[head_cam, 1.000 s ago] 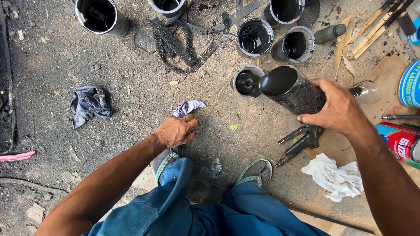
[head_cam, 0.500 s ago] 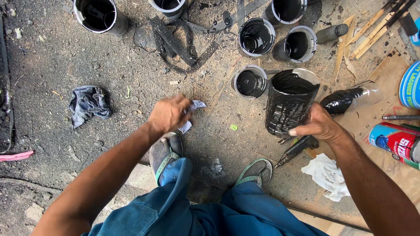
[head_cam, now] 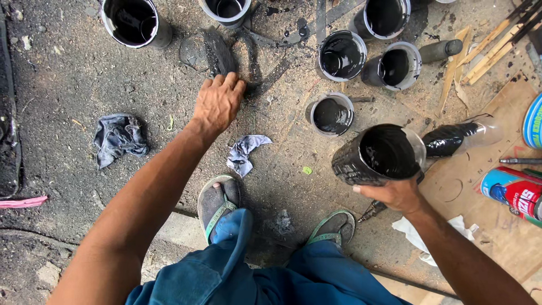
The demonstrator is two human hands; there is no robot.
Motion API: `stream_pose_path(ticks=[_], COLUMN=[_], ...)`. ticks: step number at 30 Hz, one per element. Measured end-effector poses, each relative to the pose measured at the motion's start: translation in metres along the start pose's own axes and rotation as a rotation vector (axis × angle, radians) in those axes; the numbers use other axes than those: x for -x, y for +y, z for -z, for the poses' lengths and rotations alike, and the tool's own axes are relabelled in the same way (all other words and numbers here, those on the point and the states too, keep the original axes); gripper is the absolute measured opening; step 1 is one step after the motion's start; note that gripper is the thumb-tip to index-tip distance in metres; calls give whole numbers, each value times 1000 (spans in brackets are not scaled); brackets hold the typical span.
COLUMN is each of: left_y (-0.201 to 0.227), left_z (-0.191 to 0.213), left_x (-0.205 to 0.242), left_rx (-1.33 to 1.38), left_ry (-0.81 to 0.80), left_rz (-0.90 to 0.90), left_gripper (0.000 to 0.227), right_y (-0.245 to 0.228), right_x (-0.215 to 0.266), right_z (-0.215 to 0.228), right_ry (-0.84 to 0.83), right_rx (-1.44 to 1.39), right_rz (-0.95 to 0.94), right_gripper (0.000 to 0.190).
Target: The person pours black paint from a plastic bottle into a small metal can, then stirs the paint with a wooden stick. They dip a paintbrush into the can, stir again, and finally pour the mixed paint into a spray gun container.
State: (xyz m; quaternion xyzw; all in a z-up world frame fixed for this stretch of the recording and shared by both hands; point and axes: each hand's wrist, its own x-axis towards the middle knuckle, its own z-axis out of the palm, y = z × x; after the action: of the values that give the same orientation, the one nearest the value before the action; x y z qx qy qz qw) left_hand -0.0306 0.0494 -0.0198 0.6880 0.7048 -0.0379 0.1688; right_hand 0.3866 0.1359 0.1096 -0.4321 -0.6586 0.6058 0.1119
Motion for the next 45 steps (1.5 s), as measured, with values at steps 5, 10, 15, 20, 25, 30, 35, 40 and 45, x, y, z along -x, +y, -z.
stream_pose_path(ticks=[5, 10, 15, 20, 25, 30, 35, 40, 45], left_y=[-20, -26, -27, -26, -23, -25, -12, -10, -5], left_z=[-29, -32, -3, -23, -5, -9, 32, 21, 2], left_x=[10, 29, 40, 47, 53, 55, 54, 58, 60], left_rx=[5, 149, 341, 542, 494, 515, 513, 558, 536], left_ry=[233, 325, 375, 394, 374, 430, 398, 414, 312], left_rz=[17, 142, 326, 298, 190, 148, 132, 115, 72], left_gripper=[15, 20, 16, 6, 11, 14, 12, 21, 7], right_y=[-23, -54, -47, -53, -31, 33, -6, -77, -41], right_x=[-2, -41, -117, -177, -205, -213, -179, -101, -15], right_z=[-38, -86, -163, -206, -221, -241, -236, -222, -136], right_ry=[10, 6, 238, 518, 615, 566, 492, 184, -627], right_rx=[96, 166, -217, -104, -62, -176, -75, -62, 196], right_rz=[43, 89, -60, 3, -5, -65, -168, -206, -9], right_gripper=[35, 24, 33, 81, 94, 88, 112, 96, 52])
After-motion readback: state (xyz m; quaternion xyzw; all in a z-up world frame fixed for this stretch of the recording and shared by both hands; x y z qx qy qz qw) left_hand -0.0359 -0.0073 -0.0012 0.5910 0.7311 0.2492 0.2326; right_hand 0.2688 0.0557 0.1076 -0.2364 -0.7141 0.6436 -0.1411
